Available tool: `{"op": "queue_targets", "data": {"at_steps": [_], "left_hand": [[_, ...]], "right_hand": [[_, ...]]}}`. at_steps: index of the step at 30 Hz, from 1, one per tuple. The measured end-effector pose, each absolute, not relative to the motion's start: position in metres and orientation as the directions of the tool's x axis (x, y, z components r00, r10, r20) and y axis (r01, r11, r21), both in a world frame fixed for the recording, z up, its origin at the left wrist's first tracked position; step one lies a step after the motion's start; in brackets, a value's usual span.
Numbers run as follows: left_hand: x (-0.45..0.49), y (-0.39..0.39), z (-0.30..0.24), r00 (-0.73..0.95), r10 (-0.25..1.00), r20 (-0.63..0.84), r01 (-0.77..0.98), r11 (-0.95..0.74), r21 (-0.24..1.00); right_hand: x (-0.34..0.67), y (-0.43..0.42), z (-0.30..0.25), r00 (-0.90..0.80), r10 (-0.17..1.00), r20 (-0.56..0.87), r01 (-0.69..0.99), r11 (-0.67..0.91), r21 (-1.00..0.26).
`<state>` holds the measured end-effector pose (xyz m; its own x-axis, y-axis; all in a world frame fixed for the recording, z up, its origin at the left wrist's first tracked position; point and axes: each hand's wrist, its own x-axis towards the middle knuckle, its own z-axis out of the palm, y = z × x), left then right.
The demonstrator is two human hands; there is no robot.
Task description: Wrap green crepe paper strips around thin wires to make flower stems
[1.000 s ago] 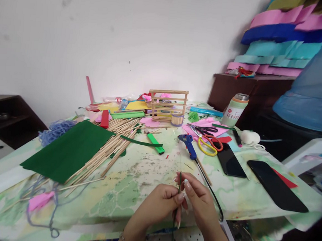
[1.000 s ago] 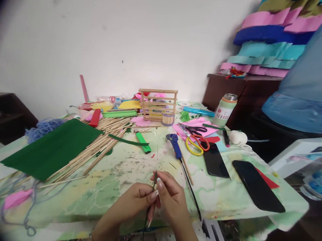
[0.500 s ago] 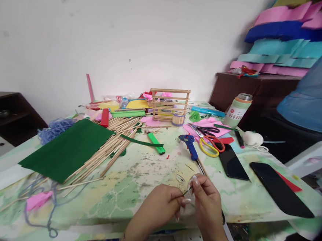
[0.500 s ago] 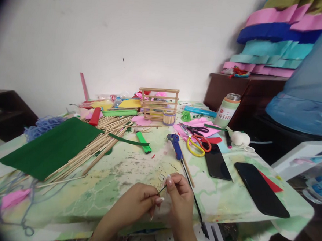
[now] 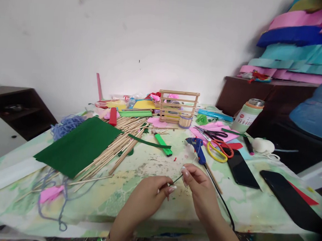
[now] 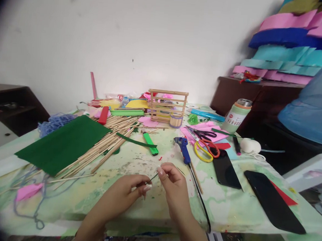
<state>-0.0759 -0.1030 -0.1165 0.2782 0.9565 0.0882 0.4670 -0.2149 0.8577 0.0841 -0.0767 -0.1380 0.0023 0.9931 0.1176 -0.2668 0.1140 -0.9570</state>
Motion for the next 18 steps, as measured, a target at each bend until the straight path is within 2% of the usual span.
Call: {"op": "queue_targets", "data": {"at_steps": [2, 4, 7, 9, 12, 18], "left_hand": [[-0.072, -0.098, -0.111, 0.248, 0.965, 0.084, 0.329, -0.166, 0.930], [-0.068, -0.092, -0.109, 0.238, 0.970, 0.040, 0.122, -0.071, 0.990], [-0.067, -0.084, -0.114, 0.128, 0.992, 0.000, -0.119, 0.016, 0.993], [-0.072, -0.082, -0.124, 0.011, 1.000, -0.007, -0.223, 0.009, 0.975], [-0.086, -0.082, -0.141, -0.202, 0.979, -0.004, -0.304, -0.059, 0.951], [-0.113, -0.081, -0.155, -0.413, 0.910, -0.014, -0.331, -0.136, 0.934]], "right_hand": [[0.079, -0.070, -0.128, -0.064, 0.980, 0.189, -0.223, 0.171, -0.960], [0.075, -0.059, -0.117, -0.135, 0.976, 0.173, -0.193, 0.146, -0.970], [0.069, -0.039, -0.104, -0.236, 0.966, 0.103, -0.105, 0.080, -0.991], [0.066, -0.024, -0.098, -0.253, 0.957, 0.139, 0.024, 0.150, -0.988], [0.060, -0.002, -0.095, -0.347, 0.920, 0.181, 0.302, 0.292, -0.907], [0.024, 0.028, -0.108, -0.511, 0.845, 0.160, 0.541, 0.461, -0.703]]}}
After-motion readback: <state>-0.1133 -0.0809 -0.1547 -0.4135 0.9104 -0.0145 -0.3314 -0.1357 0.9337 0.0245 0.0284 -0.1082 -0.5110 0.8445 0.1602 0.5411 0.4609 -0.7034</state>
